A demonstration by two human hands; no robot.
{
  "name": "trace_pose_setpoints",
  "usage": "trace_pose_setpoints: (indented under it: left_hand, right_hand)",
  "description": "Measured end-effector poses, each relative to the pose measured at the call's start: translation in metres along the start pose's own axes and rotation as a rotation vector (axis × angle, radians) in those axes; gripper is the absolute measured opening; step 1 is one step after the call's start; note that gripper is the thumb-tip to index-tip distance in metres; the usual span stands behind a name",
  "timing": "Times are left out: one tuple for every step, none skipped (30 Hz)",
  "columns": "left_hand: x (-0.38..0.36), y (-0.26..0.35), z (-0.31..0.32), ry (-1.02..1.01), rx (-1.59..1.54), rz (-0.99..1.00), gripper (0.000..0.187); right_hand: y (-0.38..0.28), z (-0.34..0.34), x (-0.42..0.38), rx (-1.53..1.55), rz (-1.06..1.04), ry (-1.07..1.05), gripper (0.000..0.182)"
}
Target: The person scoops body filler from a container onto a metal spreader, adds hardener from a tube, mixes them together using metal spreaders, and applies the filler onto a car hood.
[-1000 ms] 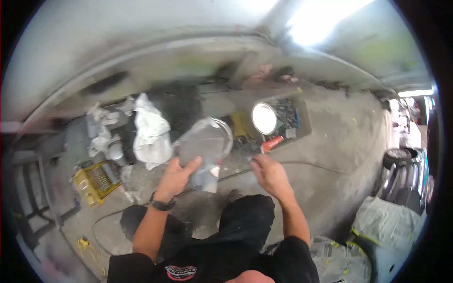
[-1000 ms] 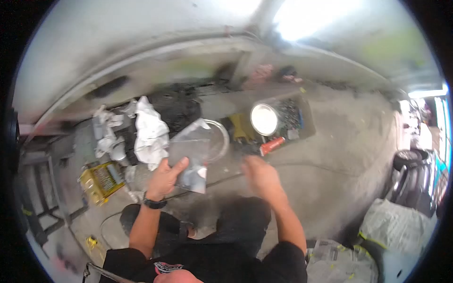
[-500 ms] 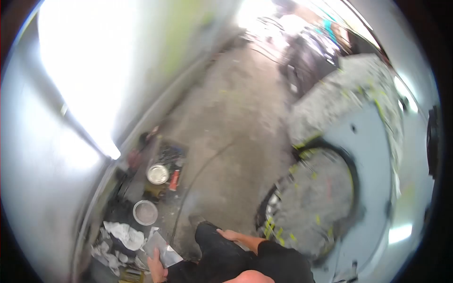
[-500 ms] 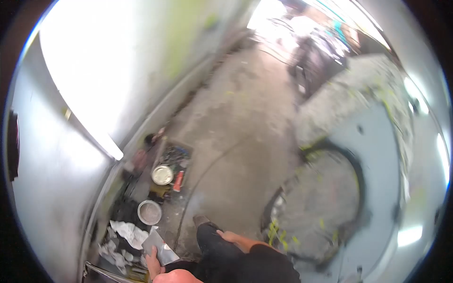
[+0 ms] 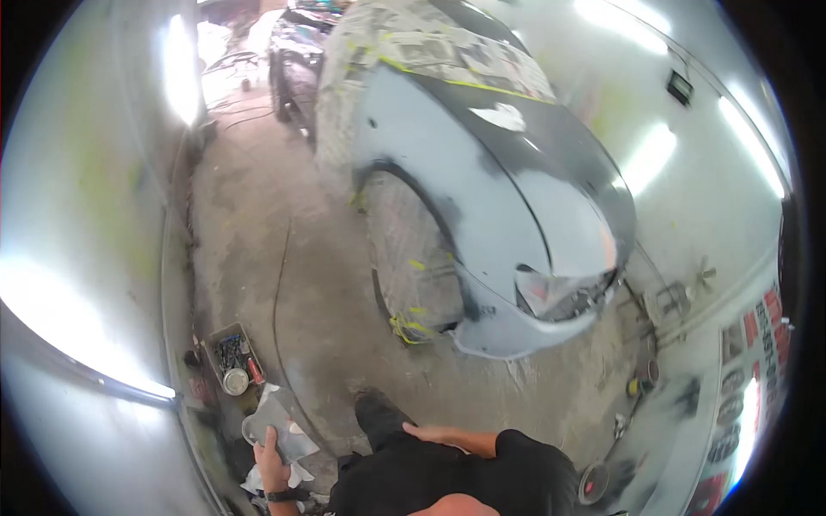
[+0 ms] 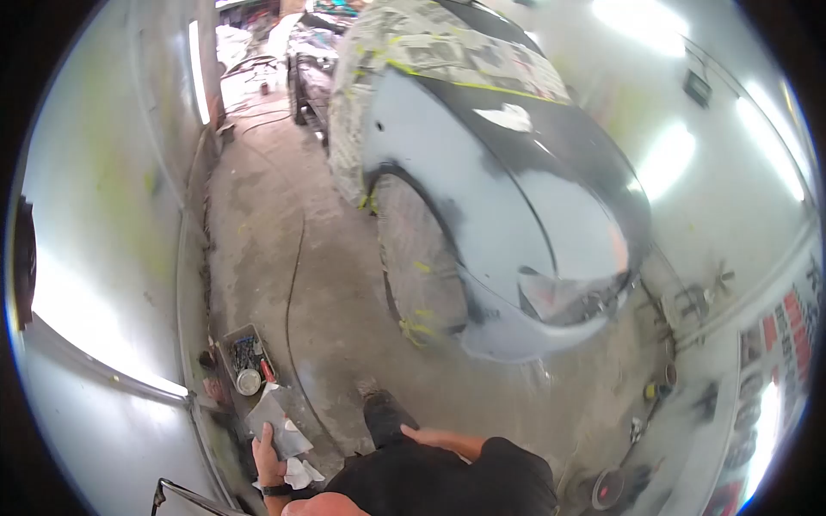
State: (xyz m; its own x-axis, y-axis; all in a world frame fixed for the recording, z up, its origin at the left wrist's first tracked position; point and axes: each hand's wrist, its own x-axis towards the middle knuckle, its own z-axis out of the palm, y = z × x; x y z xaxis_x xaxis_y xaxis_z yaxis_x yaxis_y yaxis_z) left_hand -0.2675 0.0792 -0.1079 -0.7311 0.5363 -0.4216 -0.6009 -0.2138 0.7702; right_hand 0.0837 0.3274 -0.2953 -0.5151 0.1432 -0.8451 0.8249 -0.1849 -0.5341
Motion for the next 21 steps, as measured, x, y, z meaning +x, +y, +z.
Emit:
trace_pose_setpoints:
  left_hand:
    - [-0.008,-0.004,0.012,-0.013,0.013,-0.019,0.039]
    - [-0.016,-0.012,0.028,-0.053,0.002,-0.054,0.038]
    - [-0.021,-0.019,0.044,-0.087,0.052,-0.117,0.037]
    - [-0.027,-0.027,0.058,-0.114,0.098,-0.189,0.037]
    - [-0.038,-0.033,0.074,-0.135,0.143,-0.259,0.036]
    - [-0.051,-0.035,0.094,-0.224,0.173,-0.271,0.036]
    - [-0.062,-0.038,0.119,-0.314,0.199,-0.278,0.036]
    - [-0.074,-0.041,0.142,-0.405,0.222,-0.281,0.036]
    - [-0.083,-0.045,0.16,-0.471,0.274,-0.292,0.037]
    - [-0.093,-0.05,0.177,-0.535,0.322,-0.301,0.038]
    - [-0.104,-0.054,0.193,-0.595,0.368,-0.309,0.039]
    - [-0.117,-0.055,0.21,-0.623,0.385,-0.312,0.038]
    - [-0.121,-0.061,0.217,-0.664,0.397,-0.337,0.037]
    - [-0.128,-0.074,0.229,-0.703,0.409,-0.36,0.037]
    - [-0.133,-0.086,0.236,-0.743,0.419,-0.381,0.036]
    - [-0.141,-0.096,0.246,-0.757,0.432,-0.408,0.035]
    - [-0.151,-0.108,0.257,-0.772,0.443,-0.436,0.034]
    - [-0.161,-0.12,0.267,-0.784,0.453,-0.464,0.033]
    - [-0.168,-0.134,0.271,-0.801,0.426,-0.485,0.033]
    - [-0.172,-0.149,0.273,-0.817,0.397,-0.506,0.034]
    - [-0.178,-0.163,0.276,-0.832,0.369,-0.524,0.034]
  right_hand:
    - [-0.023,-0.004,-0.03,0.086,-0.082,-0.043,0.086]
    - [-0.053,-0.01,-0.068,0.175,-0.166,-0.089,0.084]
    - [-0.087,-0.008,-0.104,0.195,-0.288,0.0,0.082]
    - [-0.116,0.002,-0.13,0.213,-0.397,0.092,0.081]
    - [-0.127,0.016,-0.139,0.419,-0.465,0.138,0.079]
    - [-0.136,0.025,-0.147,0.619,-0.537,0.188,0.077]
    - [-0.145,0.029,-0.165,0.775,-0.612,0.128,0.073]
    - [-0.154,0.033,-0.187,0.927,-0.691,0.066,0.07]
    - [-0.154,0.03,-0.201,1.073,-0.771,0.001,0.067]
    - [-0.147,0.025,-0.208,1.128,-0.765,0.077,0.062]
    - [-0.139,0.02,-0.214,1.179,-0.753,0.152,0.058]
    - [-0.13,0.016,-0.221,1.226,-0.735,0.223,0.054]
    - [-0.125,0.012,-0.228,1.252,-0.711,0.301,0.048]
    - [-0.115,0.0,-0.243,1.275,-0.687,0.376,0.044]
    - [-0.102,-0.008,-0.252,1.293,-0.663,0.451,0.04]
    - [-0.083,-0.018,-0.263,1.269,-0.594,0.572,0.037]
    - [-0.062,-0.031,-0.271,1.31,-0.593,0.615,0.038]
    - [-0.04,-0.046,-0.277,1.349,-0.589,0.657,0.039]
    - [-0.019,-0.059,-0.287,1.388,-0.582,0.7,0.039]
    - [0.0,-0.071,-0.3,1.43,-0.63,0.709,0.033]
    - [0.022,-0.085,-0.313,1.473,-0.679,0.715,0.029]
